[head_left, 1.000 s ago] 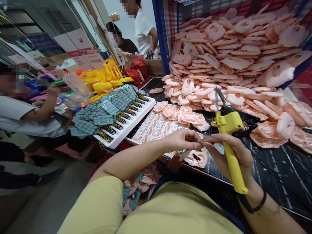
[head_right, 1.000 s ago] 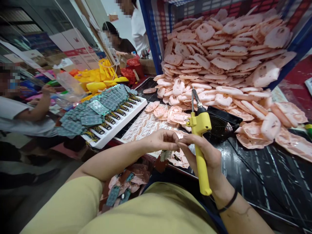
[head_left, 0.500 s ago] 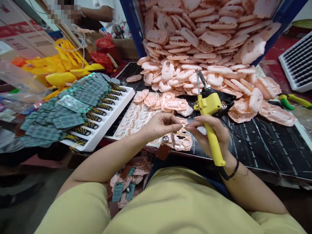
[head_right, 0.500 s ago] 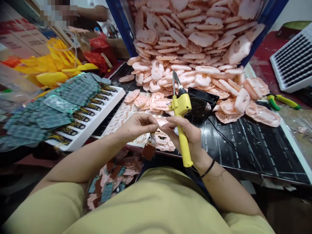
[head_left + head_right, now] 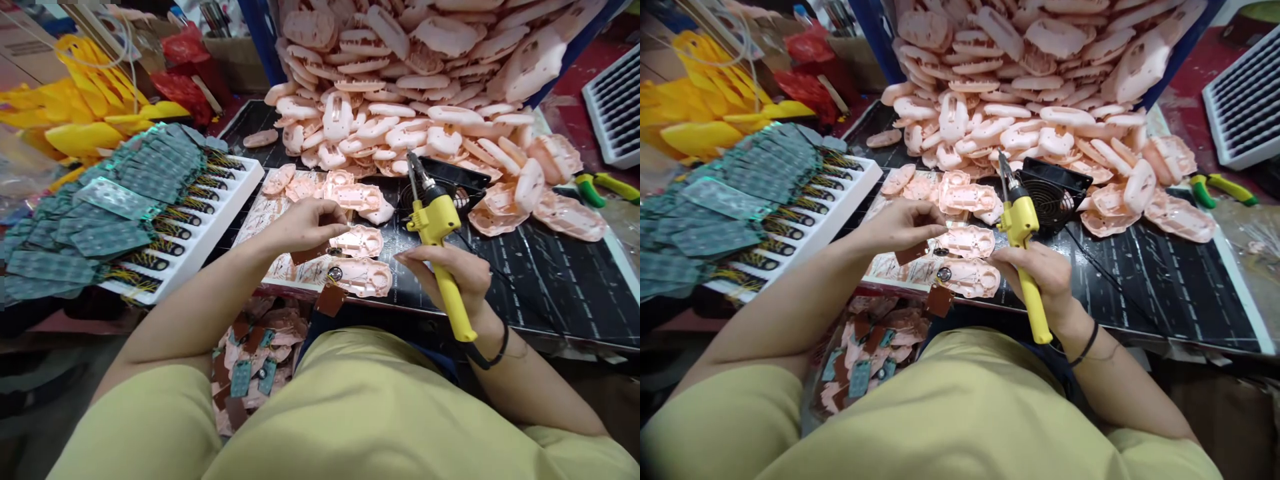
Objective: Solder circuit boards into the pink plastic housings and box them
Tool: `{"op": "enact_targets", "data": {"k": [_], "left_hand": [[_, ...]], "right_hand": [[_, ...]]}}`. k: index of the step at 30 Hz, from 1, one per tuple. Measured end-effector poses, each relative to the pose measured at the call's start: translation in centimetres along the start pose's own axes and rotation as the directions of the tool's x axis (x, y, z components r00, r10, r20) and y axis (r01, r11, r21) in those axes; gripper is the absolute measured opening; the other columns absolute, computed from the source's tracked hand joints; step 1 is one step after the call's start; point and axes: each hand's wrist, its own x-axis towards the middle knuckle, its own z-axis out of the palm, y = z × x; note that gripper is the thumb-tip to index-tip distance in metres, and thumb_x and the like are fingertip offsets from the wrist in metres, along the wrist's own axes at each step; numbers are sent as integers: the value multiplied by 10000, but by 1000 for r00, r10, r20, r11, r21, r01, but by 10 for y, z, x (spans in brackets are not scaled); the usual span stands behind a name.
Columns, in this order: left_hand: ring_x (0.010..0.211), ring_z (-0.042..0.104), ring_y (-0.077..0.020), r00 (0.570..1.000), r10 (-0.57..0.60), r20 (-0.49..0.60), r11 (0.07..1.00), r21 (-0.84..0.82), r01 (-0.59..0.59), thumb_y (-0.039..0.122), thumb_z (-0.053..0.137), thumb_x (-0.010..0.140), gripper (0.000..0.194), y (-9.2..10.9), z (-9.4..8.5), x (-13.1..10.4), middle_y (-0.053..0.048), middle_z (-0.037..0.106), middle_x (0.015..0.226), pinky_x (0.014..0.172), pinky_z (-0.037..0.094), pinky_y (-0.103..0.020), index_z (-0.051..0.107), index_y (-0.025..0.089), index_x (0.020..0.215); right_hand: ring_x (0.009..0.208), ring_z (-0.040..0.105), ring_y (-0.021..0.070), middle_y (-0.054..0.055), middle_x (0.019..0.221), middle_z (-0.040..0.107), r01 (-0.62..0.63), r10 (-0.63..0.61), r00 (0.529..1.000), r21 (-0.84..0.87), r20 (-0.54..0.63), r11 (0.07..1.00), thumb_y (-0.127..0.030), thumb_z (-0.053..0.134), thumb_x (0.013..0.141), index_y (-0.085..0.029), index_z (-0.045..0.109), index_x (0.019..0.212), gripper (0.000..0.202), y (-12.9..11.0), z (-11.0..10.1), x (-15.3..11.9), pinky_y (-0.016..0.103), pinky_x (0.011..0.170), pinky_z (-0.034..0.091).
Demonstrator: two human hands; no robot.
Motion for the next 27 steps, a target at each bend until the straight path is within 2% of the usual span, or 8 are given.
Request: {"op": "enact_targets", "data": {"k": [3, 7, 13, 18, 21, 24, 25, 27], "left_hand": [[648, 572, -139, 999, 34, 9, 986, 163, -35, 296, 623, 794, 163, -21, 4, 15, -19, 630, 680, 624, 433, -250, 643, 139, 757], [700, 589, -148, 997, 72, -20, 984, 165, -68, 318, 601, 817, 191, -31, 8, 29, -29, 655, 739, 674, 433, -262, 655, 136, 805], [681, 584, -137, 992, 29, 122, 957, 282, -62, 247, 598, 823, 120, -45, 8, 35, -18, 665, 740, 675, 409, -249, 649, 145, 784], [718, 603, -153, 990, 11, 138, 939, 338, -58, 229, 599, 828, 108, -61, 19, 38, -32, 685, 774, 684, 414, -254, 662, 142, 811], [763, 613, -162, 991, 42, 126, 933, 350, -84, 210, 606, 830, 99, -61, 27, 38, -50, 695, 811, 722, 422, -265, 664, 136, 798], [809, 622, -176, 995, 47, 92, 932, 353, -77, 226, 601, 846, 116, -58, 33, 36, -54, 702, 844, 752, 425, -277, 667, 138, 808], [821, 623, -181, 996, 39, 79, 933, 355, -65, 233, 599, 848, 120, -58, 35, 35, -53, 703, 856, 754, 425, -280, 669, 139, 820], [825, 622, -188, 998, 21, 55, 932, 361, -39, 241, 597, 845, 128, -58, 39, 32, -55, 703, 869, 747, 425, -285, 671, 137, 839]], "right_hand": [[557, 628, 122, 5, 719, 709, 40, -39, 997, -26, 63, 999, -95, 749, 756, -202, 660, 939, 230, 5, -8, -9, 245, 548, 515], [565, 623, 112, 2, 723, 709, 1, 5, 991, -46, 137, 999, -109, 732, 780, -207, 660, 950, 209, 10, -16, -20, 233, 546, 506], [551, 618, 108, 6, 695, 703, -6, 13, 988, -43, 153, 999, -107, 732, 776, -185, 667, 947, 198, 16, -21, -32, 226, 546, 510], [559, 640, 112, -6, 705, 712, -19, 17, 979, 5, 205, 1000, -179, 710, 821, -218, 674, 1009, 195, 18, -24, -33, 223, 561, 530], [604, 674, 133, 5, 746, 729, 1, 3, 962, -12, 272, 1000, -328, 650, 883, -230, 596, 1245, 380, 17, -29, -31, 238, 593, 553], [649, 684, 180, 52, 787, 726, 47, -7, 969, -159, 248, 986, -523, 581, 882, -163, 443, 1422, 663, 17, -36, -30, 295, 606, 568], [677, 689, 197, 67, 820, 728, 46, 0, 975, -202, 223, 978, -544, 585, 872, -157, 437, 1428, 693, 17, -38, -32, 315, 621, 574], [718, 694, 212, 72, 887, 733, 6, 32, 987, -231, 158, 973, -485, 655, 846, -190, 498, 1386, 635, 18, -40, -36, 333, 648, 582]]}}
